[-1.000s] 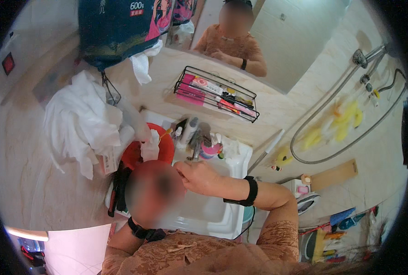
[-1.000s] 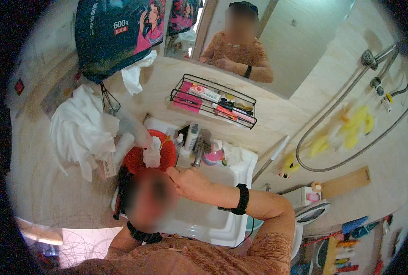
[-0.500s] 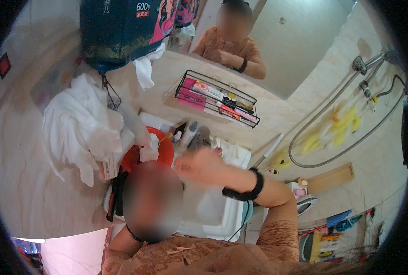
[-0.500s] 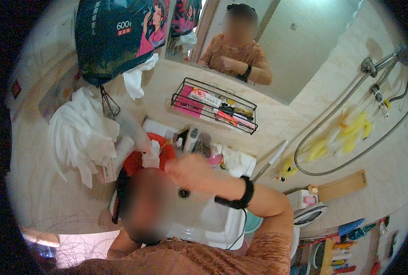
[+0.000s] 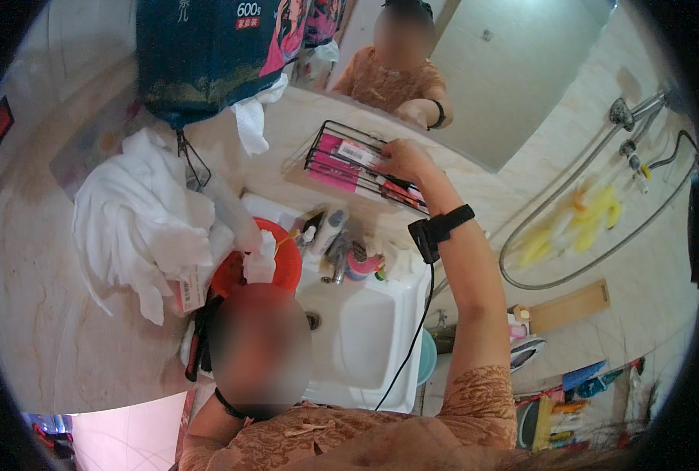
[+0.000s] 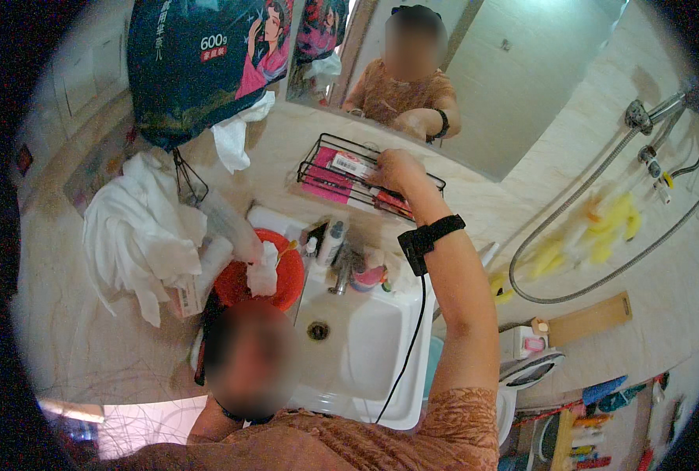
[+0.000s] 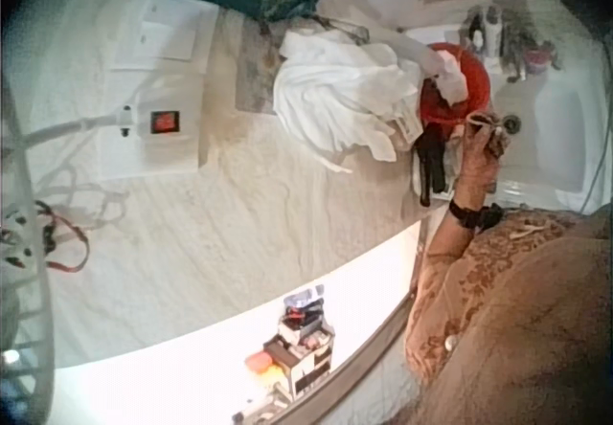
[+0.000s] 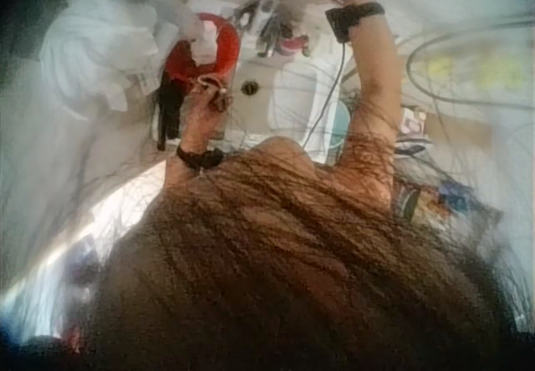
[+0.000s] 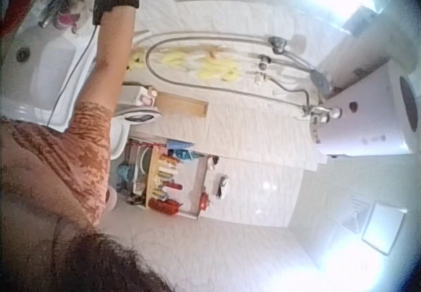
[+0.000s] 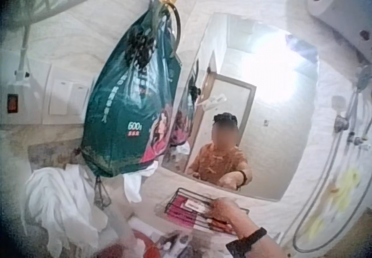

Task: The person wipes the floor and toilet base with a cloth, then squats to wash the cloth in a pink basin. They stand to organize items on the sink counter, handling a hairbrush, a small tube, and a pink box, placing them into a wire rack.

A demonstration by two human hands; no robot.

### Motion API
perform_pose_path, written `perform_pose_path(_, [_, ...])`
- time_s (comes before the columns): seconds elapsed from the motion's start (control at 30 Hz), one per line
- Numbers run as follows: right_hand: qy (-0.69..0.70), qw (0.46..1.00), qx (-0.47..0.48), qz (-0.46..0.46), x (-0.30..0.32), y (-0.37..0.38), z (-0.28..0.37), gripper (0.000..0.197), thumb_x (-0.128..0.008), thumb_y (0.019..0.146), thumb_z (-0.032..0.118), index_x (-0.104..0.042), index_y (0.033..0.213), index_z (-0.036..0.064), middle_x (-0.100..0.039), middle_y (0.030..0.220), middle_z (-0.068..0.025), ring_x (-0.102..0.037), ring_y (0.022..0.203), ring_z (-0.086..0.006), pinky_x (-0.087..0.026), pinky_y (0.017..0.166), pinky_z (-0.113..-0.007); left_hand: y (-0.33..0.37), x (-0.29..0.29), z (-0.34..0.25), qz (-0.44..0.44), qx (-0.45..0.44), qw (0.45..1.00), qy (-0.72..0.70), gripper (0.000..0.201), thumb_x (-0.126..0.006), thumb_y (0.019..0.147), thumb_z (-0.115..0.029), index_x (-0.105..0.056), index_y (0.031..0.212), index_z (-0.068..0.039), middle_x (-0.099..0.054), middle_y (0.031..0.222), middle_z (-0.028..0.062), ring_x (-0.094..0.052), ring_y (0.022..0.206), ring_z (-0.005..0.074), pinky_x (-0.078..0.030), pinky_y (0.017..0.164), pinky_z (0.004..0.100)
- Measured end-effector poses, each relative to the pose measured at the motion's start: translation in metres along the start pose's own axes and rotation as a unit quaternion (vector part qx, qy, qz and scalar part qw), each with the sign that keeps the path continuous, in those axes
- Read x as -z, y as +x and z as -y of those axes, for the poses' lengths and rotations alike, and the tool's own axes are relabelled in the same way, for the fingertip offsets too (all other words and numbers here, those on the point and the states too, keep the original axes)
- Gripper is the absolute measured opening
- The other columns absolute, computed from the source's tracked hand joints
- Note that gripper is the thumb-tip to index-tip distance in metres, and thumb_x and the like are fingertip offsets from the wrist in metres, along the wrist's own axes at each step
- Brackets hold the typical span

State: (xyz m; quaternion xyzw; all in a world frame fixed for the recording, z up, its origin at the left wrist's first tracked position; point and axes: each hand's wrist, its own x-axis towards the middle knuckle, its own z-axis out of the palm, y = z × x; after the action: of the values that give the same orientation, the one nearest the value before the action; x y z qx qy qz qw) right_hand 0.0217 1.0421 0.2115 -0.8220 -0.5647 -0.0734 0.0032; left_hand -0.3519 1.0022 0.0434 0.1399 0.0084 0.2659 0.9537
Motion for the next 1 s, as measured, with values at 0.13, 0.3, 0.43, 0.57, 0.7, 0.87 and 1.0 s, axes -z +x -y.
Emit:
perform_pose_path(0.13, [0.005, 1.000, -0.026, -0.014, 0.000, -0.002, 0.004, 0.037, -0.069, 0.067, 0.033, -0.063, 0.085, 0.0012, -0.062, 0.080, -0.0192, -0.059, 0.074, -0.0336, -0.045, 0.066, -0.039, -0.005, 0.010, 0.001, -0.048, -0.008, 0.998, 0.027, 0.013, -0.054, 0.086, -0.009, -0.055, 0.099, -0.008, -0.058, 0.077, 0.0044, -0.051, 0.061, 0.0129, -0.042, 0.057, 0.0268])
perform_pose_path(0.3, [0.147, 0.984, -0.048, -0.085, 0.018, -0.015, 0.008, 0.037, -0.068, 0.069, 0.037, -0.064, 0.089, 0.0056, -0.062, 0.088, -0.0166, -0.060, 0.083, -0.0293, -0.047, 0.070, -0.039, -0.006, 0.015, 0.000, -0.081, -0.015, 0.995, 0.056, 0.016, -0.056, 0.084, -0.009, -0.053, 0.100, -0.009, -0.056, 0.078, 0.0037, -0.050, 0.062, 0.0122, -0.042, 0.057, 0.0259])
perform_pose_path(0.43, [0.488, 0.870, -0.044, -0.045, 0.042, -0.035, 0.010, 0.031, -0.065, 0.076, 0.029, -0.060, 0.091, 0.0030, -0.062, 0.079, -0.0108, -0.058, 0.067, -0.0158, -0.045, 0.061, -0.028, -0.005, 0.018, 0.000, -0.095, -0.016, 0.993, 0.073, 0.019, -0.058, 0.083, -0.009, -0.052, 0.101, -0.010, -0.055, 0.079, 0.0032, -0.050, 0.064, 0.0116, -0.041, 0.056, 0.0252])
perform_pose_path(0.57, [0.789, 0.609, -0.041, 0.062, 0.048, -0.078, 0.021, 0.025, -0.054, 0.086, 0.026, -0.055, 0.095, 0.0035, -0.059, 0.077, -0.0053, -0.054, 0.061, -0.0095, -0.043, 0.052, -0.020, -0.006, 0.020, 0.003, -0.109, -0.014, 0.990, 0.086, 0.022, -0.060, 0.082, -0.009, -0.051, 0.102, -0.011, -0.054, 0.080, 0.0026, -0.050, 0.065, 0.0109, -0.041, 0.055, 0.0245])
perform_pose_path(0.7, [0.856, 0.485, -0.043, 0.174, 0.037, -0.119, 0.038, 0.027, -0.049, 0.088, 0.031, -0.055, 0.094, 0.0053, -0.059, 0.077, -0.0059, -0.050, 0.058, -0.0090, -0.038, 0.048, -0.019, -0.006, 0.022, 0.005, -0.128, -0.013, 0.987, 0.101, 0.026, -0.061, 0.081, -0.009, -0.050, 0.103, -0.011, -0.053, 0.081, 0.0021, -0.049, 0.066, 0.0103, -0.040, 0.054, 0.0239])
perform_pose_path(0.87, [0.862, 0.446, -0.048, 0.238, 0.019, -0.154, 0.059, 0.027, -0.047, 0.089, 0.032, -0.056, 0.092, 0.0070, -0.057, 0.074, -0.0043, -0.047, 0.057, -0.0106, -0.034, 0.049, -0.019, -0.002, 0.025, 0.007, -0.159, -0.021, 0.979, 0.125, 0.030, -0.063, 0.079, -0.009, -0.048, 0.105, -0.012, -0.052, 0.082, 0.0014, -0.049, 0.067, 0.0096, -0.040, 0.053, 0.0230])
perform_pose_path(1.0, [0.666, 0.738, -0.012, 0.110, 0.007, -0.176, 0.076, 0.027, -0.056, 0.086, 0.021, -0.055, 0.107, 0.0037, -0.056, 0.075, -0.0020, -0.049, 0.065, -0.0083, -0.038, 0.056, -0.021, 0.003, 0.030, 0.006, -0.216, 0.001, 0.964, 0.154, 0.033, -0.065, 0.078, -0.009, -0.047, 0.105, -0.013, -0.051, 0.083, 0.0008, -0.048, 0.068, 0.0090, -0.040, 0.053, 0.0223])
